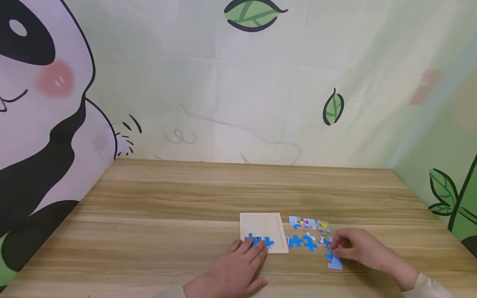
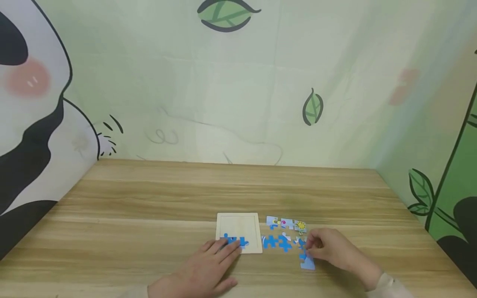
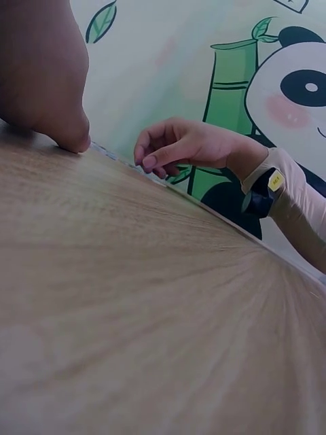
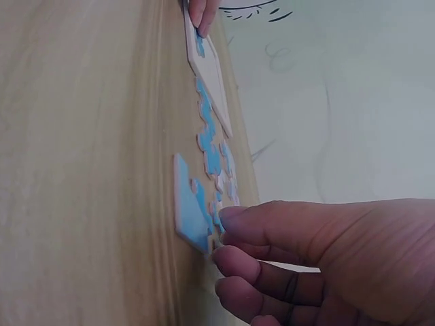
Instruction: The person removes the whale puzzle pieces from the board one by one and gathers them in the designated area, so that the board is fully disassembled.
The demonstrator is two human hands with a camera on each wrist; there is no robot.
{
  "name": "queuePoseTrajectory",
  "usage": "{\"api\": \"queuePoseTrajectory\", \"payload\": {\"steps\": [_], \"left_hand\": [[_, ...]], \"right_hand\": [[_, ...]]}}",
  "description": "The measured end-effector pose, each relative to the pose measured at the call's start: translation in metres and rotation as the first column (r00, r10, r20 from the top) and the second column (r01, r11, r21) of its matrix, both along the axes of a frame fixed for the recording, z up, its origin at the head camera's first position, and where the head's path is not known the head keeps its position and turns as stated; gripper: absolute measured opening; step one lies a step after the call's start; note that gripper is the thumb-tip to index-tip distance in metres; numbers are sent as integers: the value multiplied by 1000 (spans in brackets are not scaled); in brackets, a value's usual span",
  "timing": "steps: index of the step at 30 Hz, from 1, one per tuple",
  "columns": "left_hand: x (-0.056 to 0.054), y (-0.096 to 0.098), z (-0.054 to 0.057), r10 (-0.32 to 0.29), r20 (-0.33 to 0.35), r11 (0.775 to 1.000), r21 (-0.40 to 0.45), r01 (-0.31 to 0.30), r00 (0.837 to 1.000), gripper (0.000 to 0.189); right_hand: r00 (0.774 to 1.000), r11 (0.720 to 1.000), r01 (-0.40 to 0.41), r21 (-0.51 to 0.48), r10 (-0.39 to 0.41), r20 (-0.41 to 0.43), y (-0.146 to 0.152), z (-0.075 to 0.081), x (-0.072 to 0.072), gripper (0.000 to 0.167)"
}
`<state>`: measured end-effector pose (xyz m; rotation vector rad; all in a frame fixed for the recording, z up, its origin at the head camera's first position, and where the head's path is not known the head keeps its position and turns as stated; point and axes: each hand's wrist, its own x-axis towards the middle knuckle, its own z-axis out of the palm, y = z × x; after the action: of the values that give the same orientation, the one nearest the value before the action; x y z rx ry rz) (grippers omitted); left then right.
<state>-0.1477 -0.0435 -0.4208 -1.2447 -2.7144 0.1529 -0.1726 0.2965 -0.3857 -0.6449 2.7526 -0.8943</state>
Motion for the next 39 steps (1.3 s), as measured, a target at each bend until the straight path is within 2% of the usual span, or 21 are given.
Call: {"api": "queuePoseTrajectory", "payload": {"steps": [5, 11, 17, 21, 26, 30, 36, 39], "left_hand": [[2, 0, 3, 12, 3, 1000, -11, -12, 1000, 63], [0, 0, 9, 34, 23, 999, 6, -34, 999, 62], [-3, -5, 15, 64, 21, 998, -1, -64, 998, 58], [-4, -7, 21, 80, 74, 997, 4, -81, 994, 58], [-6, -9, 22, 73, 108, 997, 21, -76, 991, 56], [-7, -14, 20, 55, 87, 998, 28, -58, 995, 53], [-8, -20, 17, 34, 4, 999, 15, -34, 999, 54], [-8, -21, 16, 24, -17, 999, 22, -24, 1000, 54]], "right_hand": [[998, 1000, -16, 7, 16, -65, -4, 4, -2, 10], [999, 1000, 5, 10, -4, -47, -15, 14, -3, 7], [997, 1000, 3, -15, -4, -81, -29, 19, -5, 8], [994, 1000, -10, -28, 7, -113, -37, 22, -6, 5], [994, 999, -19, -43, 14, -110, -46, 24, -7, 6], [993, 998, -38, -42, 33, -117, -56, 25, -9, 9], [991, 997, -56, -48, 50, -121, -67, 23, -12, 11], [989, 996, -71, -49, 64, -136, -71, 20, -13, 11]]}}
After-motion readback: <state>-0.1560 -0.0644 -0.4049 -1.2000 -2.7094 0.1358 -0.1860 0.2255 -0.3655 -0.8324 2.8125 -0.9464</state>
